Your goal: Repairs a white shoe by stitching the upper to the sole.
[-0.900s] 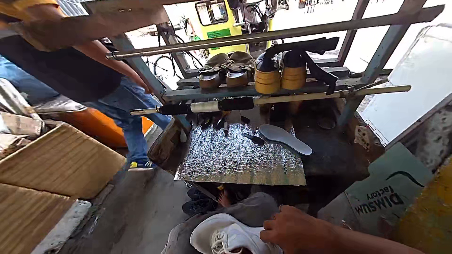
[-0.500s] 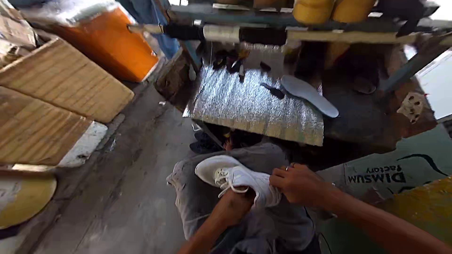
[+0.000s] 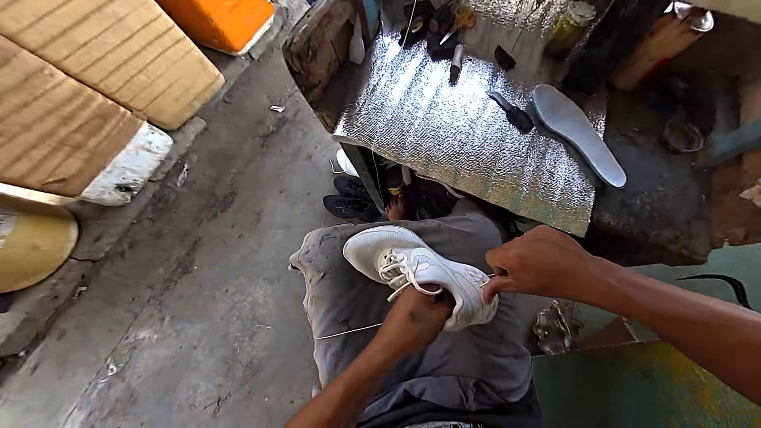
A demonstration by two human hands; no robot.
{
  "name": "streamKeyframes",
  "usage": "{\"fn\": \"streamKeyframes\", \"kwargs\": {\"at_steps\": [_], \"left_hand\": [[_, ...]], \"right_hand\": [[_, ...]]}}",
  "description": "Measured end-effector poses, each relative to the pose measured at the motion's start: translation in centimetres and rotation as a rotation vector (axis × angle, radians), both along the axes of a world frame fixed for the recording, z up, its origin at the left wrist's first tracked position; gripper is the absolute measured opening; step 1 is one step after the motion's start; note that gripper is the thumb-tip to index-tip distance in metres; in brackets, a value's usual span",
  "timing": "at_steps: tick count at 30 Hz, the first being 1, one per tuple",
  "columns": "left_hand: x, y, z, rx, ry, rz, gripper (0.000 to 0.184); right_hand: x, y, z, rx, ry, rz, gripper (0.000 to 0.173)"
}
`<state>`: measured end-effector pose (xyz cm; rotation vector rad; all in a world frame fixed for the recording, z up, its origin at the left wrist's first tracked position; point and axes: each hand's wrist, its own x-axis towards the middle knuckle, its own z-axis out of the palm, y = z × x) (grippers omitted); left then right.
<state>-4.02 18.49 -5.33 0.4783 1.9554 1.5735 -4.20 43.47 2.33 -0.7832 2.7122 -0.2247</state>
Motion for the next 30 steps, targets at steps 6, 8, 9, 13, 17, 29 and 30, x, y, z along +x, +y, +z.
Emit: {"fn": "streamKeyframes", "kwargs": {"at_steps": [6, 8, 9, 13, 17, 29, 30], "left_hand": [[0.7, -0.7, -0.2, 0.207, -0.06, 0.067, 0.014], [0.5, -1.0, -0.2, 0.166, -0.031, 0.016, 0.016], [0.2, -1.0, -0.3, 0.128, -0.016, -0.005, 0.016], [0.2, -0.9, -0.6, -0.023, 0.02, -0.019, 0.016], [0.3, -0.6, -0.9, -0.039, 0.05, 0.001, 0.016], [0.5, -0.9, -1.2, -0.035, 0.103, 0.01, 0.016], [0.4, -1.0, -1.3, -0.035, 0.102, 0.006, 0.016]], "right_hand": [[1.8, 5.5, -0.7, -0.035, 0.155, -0.322, 0.069], [3.5, 5.7, -1.8, -0.096, 0.029, -0.413, 0.075], [4.4, 5.4, -2.5, -0.164, -0.075, -0.424, 0.078], [7.2, 4.3, -4.7, -0.589, -0.301, -0.382, 0.076], [7.0, 2.2, -4.3, -0.942, -0.097, -0.406, 0.022], [6.6, 3.5, -2.8, -0.869, -0.332, -0.252, 0.033], [6.7, 3.5, -2.9, -0.685, -0.214, -0.263, 0.039]]}}
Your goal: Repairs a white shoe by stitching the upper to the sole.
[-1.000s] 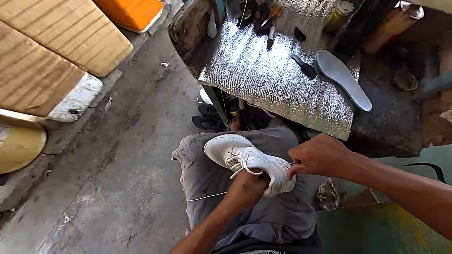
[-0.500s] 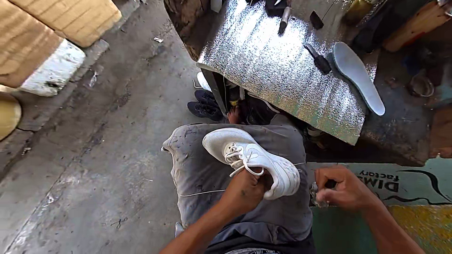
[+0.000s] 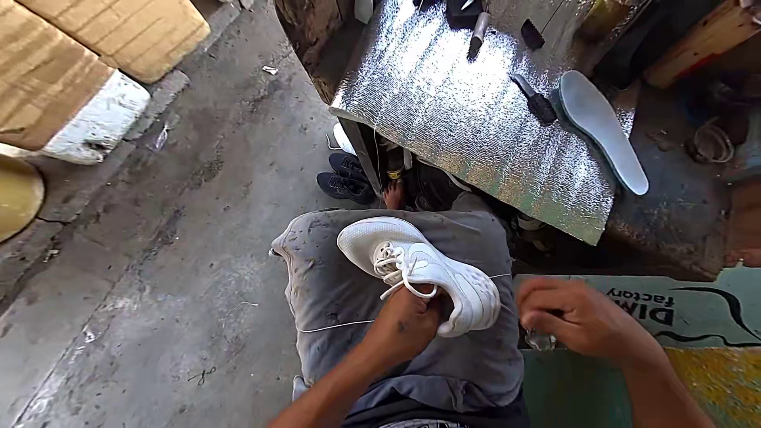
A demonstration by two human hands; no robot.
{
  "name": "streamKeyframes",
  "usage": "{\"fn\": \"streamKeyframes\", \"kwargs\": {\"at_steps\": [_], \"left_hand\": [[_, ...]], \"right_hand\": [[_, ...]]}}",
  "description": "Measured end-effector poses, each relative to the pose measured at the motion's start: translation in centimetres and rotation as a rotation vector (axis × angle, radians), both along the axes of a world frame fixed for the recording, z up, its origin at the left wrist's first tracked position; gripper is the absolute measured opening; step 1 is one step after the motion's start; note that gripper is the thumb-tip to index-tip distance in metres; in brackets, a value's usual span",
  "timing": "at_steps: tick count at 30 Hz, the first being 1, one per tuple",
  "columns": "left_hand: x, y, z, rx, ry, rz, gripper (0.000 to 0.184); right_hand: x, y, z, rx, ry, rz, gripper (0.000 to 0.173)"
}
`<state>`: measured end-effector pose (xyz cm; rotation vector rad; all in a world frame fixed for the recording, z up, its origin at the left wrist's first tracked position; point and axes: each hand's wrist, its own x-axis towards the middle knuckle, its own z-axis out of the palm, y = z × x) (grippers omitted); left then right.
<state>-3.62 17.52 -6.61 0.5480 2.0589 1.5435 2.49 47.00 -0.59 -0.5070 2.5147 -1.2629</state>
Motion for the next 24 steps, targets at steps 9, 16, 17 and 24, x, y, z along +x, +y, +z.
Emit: {"fn": "streamKeyframes", "kwargs": {"at_steps": [9, 16, 17, 24], "left_hand": [[0.3, -0.2, -0.1, 0.018, -0.025, 0.004, 0.015], [0.3, -0.4, -0.2, 0.01, -0.031, 0.013, 0.015], [0.2, -0.4, -0.2, 0.005, -0.036, 0.005, 0.015], [0.1, -0.5, -0.2, 0.022, -0.035, 0.003, 0.015]], "right_hand": [[0.9, -0.9, -3.3, -0.662, 0.028, -0.276, 0.038], [8.3, 5.4, -8.2, -0.642, -0.335, -0.454, 0.019], [9.4, 7.0, -9.5, -0.412, -0.377, -0.592, 0.018], [11.8, 10.0, -13.2, 0.438, -0.394, -1.034, 0.047]]}}
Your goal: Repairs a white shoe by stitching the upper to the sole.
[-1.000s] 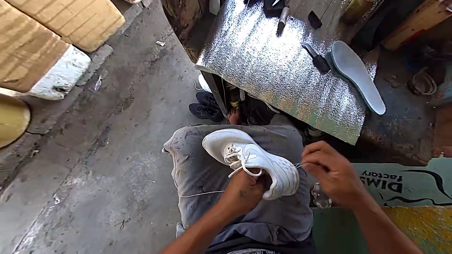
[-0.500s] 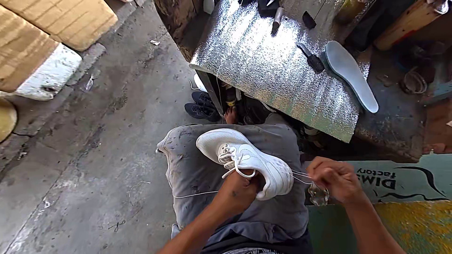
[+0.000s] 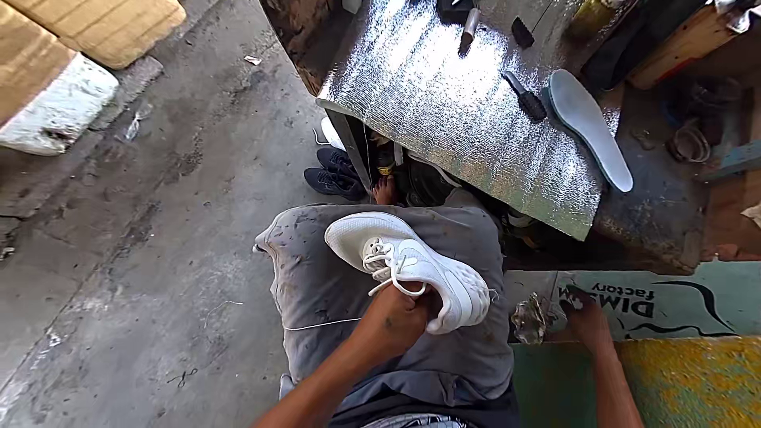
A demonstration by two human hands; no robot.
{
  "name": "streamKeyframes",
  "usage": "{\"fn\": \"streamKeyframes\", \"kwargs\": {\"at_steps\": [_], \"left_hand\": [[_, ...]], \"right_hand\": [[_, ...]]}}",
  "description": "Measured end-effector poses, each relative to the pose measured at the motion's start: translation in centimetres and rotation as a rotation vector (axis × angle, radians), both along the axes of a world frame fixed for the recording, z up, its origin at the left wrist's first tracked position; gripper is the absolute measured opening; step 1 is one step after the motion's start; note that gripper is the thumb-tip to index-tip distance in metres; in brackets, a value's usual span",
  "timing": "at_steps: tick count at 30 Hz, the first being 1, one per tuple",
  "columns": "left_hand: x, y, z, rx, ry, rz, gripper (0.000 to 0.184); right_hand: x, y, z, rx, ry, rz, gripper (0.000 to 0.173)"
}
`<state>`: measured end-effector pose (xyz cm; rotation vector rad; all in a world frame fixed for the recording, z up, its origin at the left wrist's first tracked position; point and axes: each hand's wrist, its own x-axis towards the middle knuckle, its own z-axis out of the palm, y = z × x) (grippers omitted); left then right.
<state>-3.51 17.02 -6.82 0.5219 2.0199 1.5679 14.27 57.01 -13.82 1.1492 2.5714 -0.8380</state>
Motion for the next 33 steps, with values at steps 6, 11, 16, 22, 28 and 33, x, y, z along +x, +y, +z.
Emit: {"fn": "streamKeyframes", "kwargs": {"at_steps": [6, 11, 16, 22, 28, 33], "left_hand": [[0.2, 0.0, 1.5, -0.132, 0.128, -0.067, 0.018], [2.5, -7.3, 5.2, -0.458, 0.739, 0.088, 0.035], [2.8, -14.3, 2.7, -0.698, 0.692, 0.135, 0.032], [2.7, -10.6, 4.2, 0.377, 0.202, -0.245, 0.03], [1.3, -6.8, 5.3, 0.121, 0.48, -0.129, 0.02], [1.5, -3.4, 5.6, -0.616, 1.017, -0.109, 0.027]], "right_hand": [[-8.0, -16.9, 10.0, -0.235, 0.635, 0.587, 0.073], [-9.1, -16.7, 9.8, -0.12, 0.497, 0.629, 0.071], [-8.9, -15.8, 11.1, -0.077, 0.427, 0.614, 0.055], [-10.7, -14.6, 12.5, -1.129, 0.658, 0.366, 0.028], [-10.8, -16.8, 13.5, -0.157, 0.518, 0.723, 0.065], [-11.3, -18.5, 13.0, 0.37, 0.487, 0.913, 0.09]]}}
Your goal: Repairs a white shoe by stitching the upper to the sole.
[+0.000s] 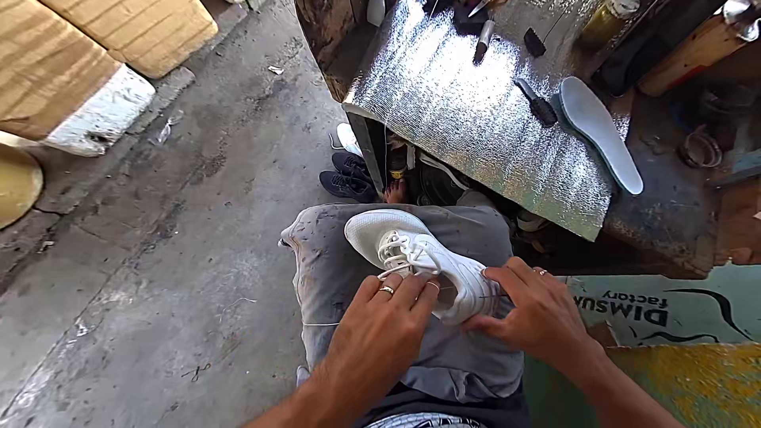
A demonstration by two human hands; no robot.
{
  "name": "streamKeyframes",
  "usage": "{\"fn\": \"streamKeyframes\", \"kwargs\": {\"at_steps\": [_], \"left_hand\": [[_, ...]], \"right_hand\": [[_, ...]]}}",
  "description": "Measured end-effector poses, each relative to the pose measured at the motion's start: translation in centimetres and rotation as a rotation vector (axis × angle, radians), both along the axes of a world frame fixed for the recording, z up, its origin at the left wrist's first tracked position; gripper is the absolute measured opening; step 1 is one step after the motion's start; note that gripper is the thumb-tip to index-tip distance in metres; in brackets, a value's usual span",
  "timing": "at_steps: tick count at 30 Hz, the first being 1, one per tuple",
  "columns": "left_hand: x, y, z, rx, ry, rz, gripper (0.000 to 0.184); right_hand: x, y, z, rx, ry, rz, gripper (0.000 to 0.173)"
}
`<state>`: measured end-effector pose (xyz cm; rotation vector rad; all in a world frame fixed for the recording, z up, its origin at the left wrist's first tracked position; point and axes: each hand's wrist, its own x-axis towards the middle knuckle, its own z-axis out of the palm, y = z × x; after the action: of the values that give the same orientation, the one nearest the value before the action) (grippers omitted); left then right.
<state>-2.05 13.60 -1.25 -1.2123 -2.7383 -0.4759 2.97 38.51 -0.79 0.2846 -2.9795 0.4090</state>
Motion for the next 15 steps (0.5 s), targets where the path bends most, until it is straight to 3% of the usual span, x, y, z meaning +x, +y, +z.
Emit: {"fn": "streamKeyframes", "kwargs": {"at_steps": [6, 10, 12, 15], "left_hand": [[0.7, -1.8, -0.5, 0.0, -0.065, -0.117, 0.03], [1.0, -3.3, -1.1, 0.098, -0.165, -0.104, 0.031], [1.3, -2.7, -1.2, 0.285, -0.334, -0.073, 0.03], [1.5, -1.3, -0.1, 0.504, -0.884, -0.053, 0.049]], "right_hand": [[-0.7, 1.4, -1.0, -0.011, 0.082, 0.129, 0.078], [-0.4, 1.3, -1.6, -0.08, 0.08, 0.104, 0.078], [-0.2, 1.8, -1.7, -0.278, -0.015, 0.067, 0.073], [0.0, 4.2, -2.4, -0.954, -0.201, -0.072, 0.038]]}}
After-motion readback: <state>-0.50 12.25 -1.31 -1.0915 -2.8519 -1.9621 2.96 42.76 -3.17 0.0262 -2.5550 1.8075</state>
